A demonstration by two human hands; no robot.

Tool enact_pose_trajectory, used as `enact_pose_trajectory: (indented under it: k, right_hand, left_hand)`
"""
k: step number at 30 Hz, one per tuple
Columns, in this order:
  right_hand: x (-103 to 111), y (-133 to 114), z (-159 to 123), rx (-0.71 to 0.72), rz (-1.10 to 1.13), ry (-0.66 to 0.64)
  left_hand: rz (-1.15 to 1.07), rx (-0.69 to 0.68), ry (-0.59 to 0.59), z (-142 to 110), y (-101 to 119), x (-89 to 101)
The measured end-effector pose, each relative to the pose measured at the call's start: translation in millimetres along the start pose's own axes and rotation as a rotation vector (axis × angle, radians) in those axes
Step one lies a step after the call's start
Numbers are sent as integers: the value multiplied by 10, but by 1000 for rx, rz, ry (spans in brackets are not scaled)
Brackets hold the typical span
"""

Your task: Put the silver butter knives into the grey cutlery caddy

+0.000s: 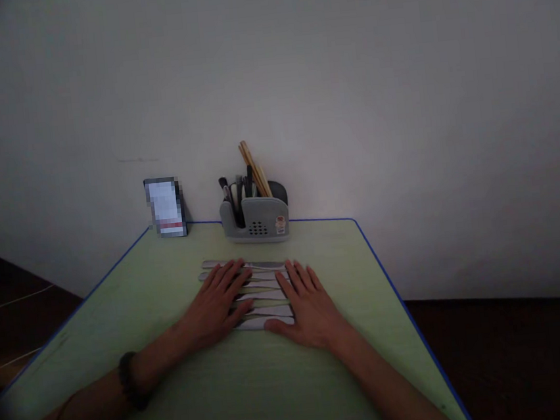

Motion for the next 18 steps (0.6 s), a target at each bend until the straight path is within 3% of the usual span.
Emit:
enact_pose_trajectory:
  k: [9,18]
  right_hand:
    - [1,126,183,-25,27,211]
    - [-27,107,173,63,-2,160]
  left_hand:
    - [-25,-12,62,250,-166,53]
    - [36,-114,-39,173,-336,-44]
Point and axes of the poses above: each hand's wrist, its own z-axis towards the middle knuckle, its own x-axis out of the back of the hand, y = z × x, the point moved 3 cm from there along z, towards the middle knuckle, and after that the axes turned 13 degrees about x, right-handed, at the moved point
